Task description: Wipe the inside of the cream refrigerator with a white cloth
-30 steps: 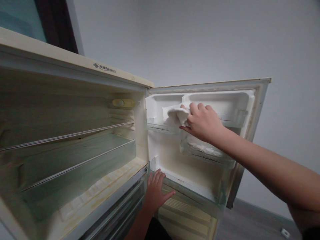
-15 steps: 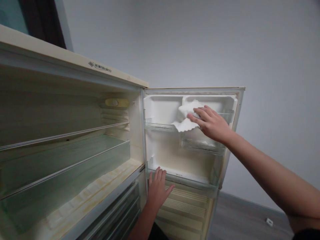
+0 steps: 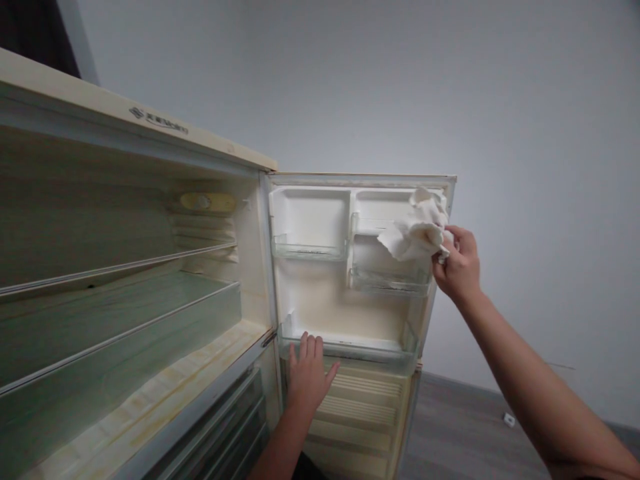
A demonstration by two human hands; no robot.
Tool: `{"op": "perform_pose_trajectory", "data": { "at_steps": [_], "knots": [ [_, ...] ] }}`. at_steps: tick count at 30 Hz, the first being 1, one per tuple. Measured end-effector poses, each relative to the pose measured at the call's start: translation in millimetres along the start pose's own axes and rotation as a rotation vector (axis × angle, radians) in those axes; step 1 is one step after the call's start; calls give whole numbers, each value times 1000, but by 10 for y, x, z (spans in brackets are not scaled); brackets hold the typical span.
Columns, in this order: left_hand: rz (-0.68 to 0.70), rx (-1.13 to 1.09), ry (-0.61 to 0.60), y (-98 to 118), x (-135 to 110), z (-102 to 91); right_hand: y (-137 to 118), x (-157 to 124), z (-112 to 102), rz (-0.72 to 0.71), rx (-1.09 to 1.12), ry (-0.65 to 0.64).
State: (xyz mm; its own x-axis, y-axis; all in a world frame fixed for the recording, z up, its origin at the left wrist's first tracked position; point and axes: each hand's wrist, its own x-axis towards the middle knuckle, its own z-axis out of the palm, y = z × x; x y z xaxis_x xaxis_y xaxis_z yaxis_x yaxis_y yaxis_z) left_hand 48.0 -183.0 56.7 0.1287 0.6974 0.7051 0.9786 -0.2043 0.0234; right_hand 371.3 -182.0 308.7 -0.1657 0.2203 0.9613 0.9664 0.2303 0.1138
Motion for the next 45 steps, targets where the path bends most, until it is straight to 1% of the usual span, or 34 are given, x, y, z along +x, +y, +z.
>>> {"op": "perform_pose_trajectory", "data": {
  "at_steps": [1, 2, 3, 5, 7, 9, 11, 13, 16, 18, 20, 22, 25, 29, 32, 34, 38, 42, 45],
  "knots": [
    [-3, -1, -4, 10, 3, -9, -31, -40, 49, 38, 7, 8],
    [-4, -1, -9, 16, 5, -18, -70, -66, 92, 73, 7, -11],
    [-4, -2, -14, 20, 7, -27, -117, -75, 126, 105, 1, -55],
    [-4, -1, -23, 21, 10, -40, -237, -39, 169, 157, -26, -189],
    [-7, 0, -25, 17, 9, -44, -375, 60, 195, 201, -49, -336],
    [-12, -4, -24, 8, 4, -40, -505, 193, 228, 225, -36, -451],
    [-11, -17, -22, -5, -3, -31, -614, 321, 280, 242, 5, -528],
    [-6, -32, -24, -15, -8, -25, -713, 413, 342, 249, 59, -565],
    [-7, -47, -31, -18, -6, -27, -871, 479, 438, 212, 139, -622],
    [-15, -51, -24, -14, -2, -35, -970, 504, 502, 126, 217, -663],
    [-15, -56, -15, -14, 0, -45, -1037, 531, 565, 38, 294, -678],
    [-11, -59, -16, -22, -1, -57, -1054, 557, 615, 10, 316, -687],
    [-7, -60, -36, -45, -4, -73, -999, 570, 629, 53, 248, -700],
    [-4, -66, -42, -84, -9, -81, -883, 512, 516, 140, 36, -673],
    [1, -77, -32, -112, -22, -79, -807, 453, 412, 162, -141, -660],
    [2, -87, -33, -125, -30, -79, -751, 439, 380, 177, -201, -668],
    [1, -99, -43, -127, -27, -87, -659, 507, 416, 215, -214, -759],
    [7, -126, -46, -117, -13, -104, -711, 605, 507, 125, -160, -889],
    [6, -140, -44, -112, -13, -112, -846, 629, 594, 52, -105, -931]
  ]
}}
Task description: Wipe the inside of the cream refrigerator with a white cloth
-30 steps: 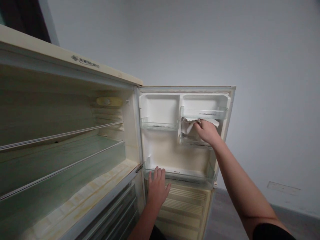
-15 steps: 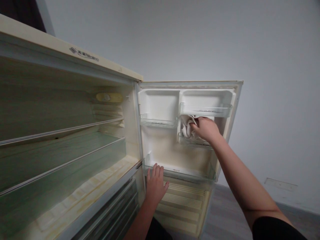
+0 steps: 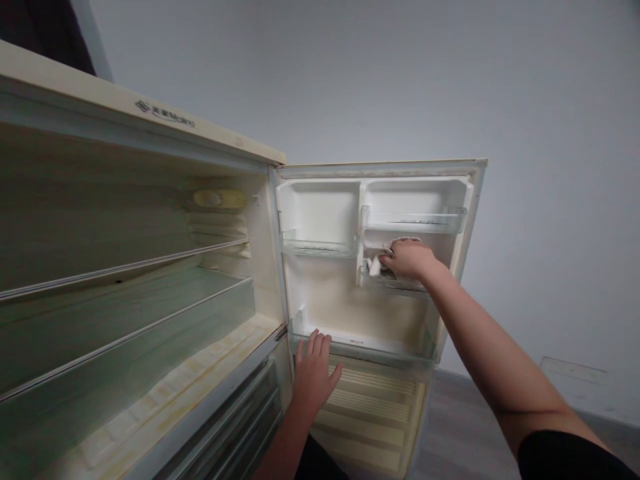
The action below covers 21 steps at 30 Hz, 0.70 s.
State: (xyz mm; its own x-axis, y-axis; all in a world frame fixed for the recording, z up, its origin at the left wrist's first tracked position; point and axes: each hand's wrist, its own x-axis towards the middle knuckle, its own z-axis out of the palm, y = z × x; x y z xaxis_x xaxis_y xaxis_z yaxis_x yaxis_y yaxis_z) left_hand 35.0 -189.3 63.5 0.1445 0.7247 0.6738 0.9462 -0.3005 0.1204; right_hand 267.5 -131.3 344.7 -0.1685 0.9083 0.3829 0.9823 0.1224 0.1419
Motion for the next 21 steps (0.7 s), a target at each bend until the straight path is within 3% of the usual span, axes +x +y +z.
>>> {"op": "perform_pose_trajectory", "data": {
  "at_steps": [7, 11, 17, 21],
  "knots": [
    [-8, 18, 6, -5, -17, 35, -191, 53, 147, -102, 24, 27],
    [7, 28, 0, -35, -17, 57, -90, -13, 151, -129, 32, 67],
    [-16, 11, -6, -43, -24, 37, 116, -108, 30, 5, -91, 123],
    [-31, 0, -27, -53, -18, -2, 270, -179, -30, -1, -197, 141]
  ]
}}
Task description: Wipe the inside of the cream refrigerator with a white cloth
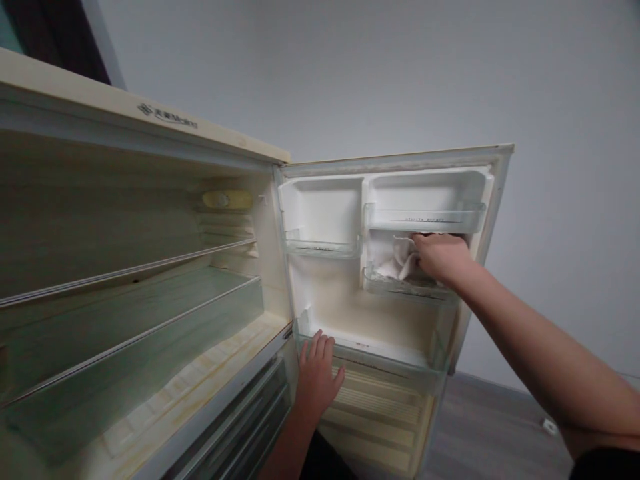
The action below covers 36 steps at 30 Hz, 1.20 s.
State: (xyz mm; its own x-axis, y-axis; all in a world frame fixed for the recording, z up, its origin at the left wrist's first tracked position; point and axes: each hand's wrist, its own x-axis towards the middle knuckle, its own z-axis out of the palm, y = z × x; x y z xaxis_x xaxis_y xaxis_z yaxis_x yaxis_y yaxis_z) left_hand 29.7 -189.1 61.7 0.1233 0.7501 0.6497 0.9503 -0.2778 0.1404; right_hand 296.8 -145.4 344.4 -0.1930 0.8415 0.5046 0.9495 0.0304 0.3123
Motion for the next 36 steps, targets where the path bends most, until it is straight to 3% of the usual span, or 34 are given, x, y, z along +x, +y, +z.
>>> {"op": "perform_pose_trajectory", "data": {
  "at_steps": [5, 9, 16, 19, 26, 31, 33, 36],
  "knots": [
    [4, -14, -11, -11, 17, -11, 68, -10, -79, -72, -74, -103],
    [-5, -13, -17, -7, 25, -29, -130, 117, -180, -136, -55, -182],
    [15, 0, -7, -24, 19, -26, -514, 373, -141, -317, 76, -10],
    [15, 8, -6, -32, 13, -14, -453, 297, -129, -328, 17, 12],
    [25, 12, -26, -26, 38, -48, -116, -27, -168, -75, -94, -53],
    [13, 26, -48, 4, 40, -58, 88, -9, -200, -89, -71, -93],
    [12, 26, -45, 2, 39, -57, 72, -93, -219, -175, 25, -5],
    [19, 26, -50, -21, 44, -67, -143, -382, -130, -351, 147, 278]
  ]
}}
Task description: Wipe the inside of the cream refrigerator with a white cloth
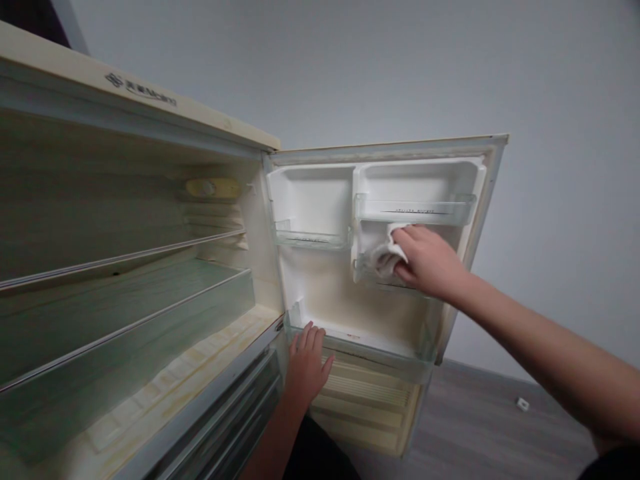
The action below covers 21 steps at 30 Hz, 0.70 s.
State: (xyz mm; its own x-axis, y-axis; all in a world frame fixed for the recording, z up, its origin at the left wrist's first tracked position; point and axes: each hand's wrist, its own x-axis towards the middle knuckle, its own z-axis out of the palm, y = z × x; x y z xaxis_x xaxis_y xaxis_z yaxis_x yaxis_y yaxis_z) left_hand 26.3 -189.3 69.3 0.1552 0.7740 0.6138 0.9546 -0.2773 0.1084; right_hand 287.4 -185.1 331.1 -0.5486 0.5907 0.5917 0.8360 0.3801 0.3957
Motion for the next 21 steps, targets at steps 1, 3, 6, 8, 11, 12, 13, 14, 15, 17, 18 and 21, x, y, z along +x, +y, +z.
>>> {"op": "perform_pose_trajectory", "data": {
  "at_steps": [1, 3, 6, 8, 11, 12, 13, 14, 15, 17, 18, 21],
  "knots": [
    [2, 5, -4, -12, 2, -5, -137, -87, 67, -80, 2, 80],
    [5, 24, -7, -39, 4, -12, -412, -230, 265, -234, -18, 177],
    [24, 56, 4, -89, -1, -3, -712, -268, 599, -332, -56, 249],
    [48, 70, 16, -124, -9, 18, -814, -181, 752, -338, -49, 264],
    [68, 96, 44, -159, -21, 52, -881, -15, 836, -338, 16, 238],
    [66, 102, 52, -163, -23, 58, -889, 22, 838, -342, 29, 223],
    [63, 103, 53, -162, -25, 60, -890, 42, 836, -351, 28, 213],
    [61, 96, 47, -157, -26, 58, -882, 43, 832, -362, 14, 212],
    [60, 85, 37, -148, -26, 51, -863, 22, 829, -370, -7, 221],
    [54, 55, 17, -123, -23, 28, -788, -84, 819, -375, -48, 251],
    [48, 41, 8, -108, -21, 15, -730, -167, 810, -371, -60, 261],
    [31, 9, 1, -65, -14, -11, -475, -502, 762, -320, -68, 241]
  ]
}}
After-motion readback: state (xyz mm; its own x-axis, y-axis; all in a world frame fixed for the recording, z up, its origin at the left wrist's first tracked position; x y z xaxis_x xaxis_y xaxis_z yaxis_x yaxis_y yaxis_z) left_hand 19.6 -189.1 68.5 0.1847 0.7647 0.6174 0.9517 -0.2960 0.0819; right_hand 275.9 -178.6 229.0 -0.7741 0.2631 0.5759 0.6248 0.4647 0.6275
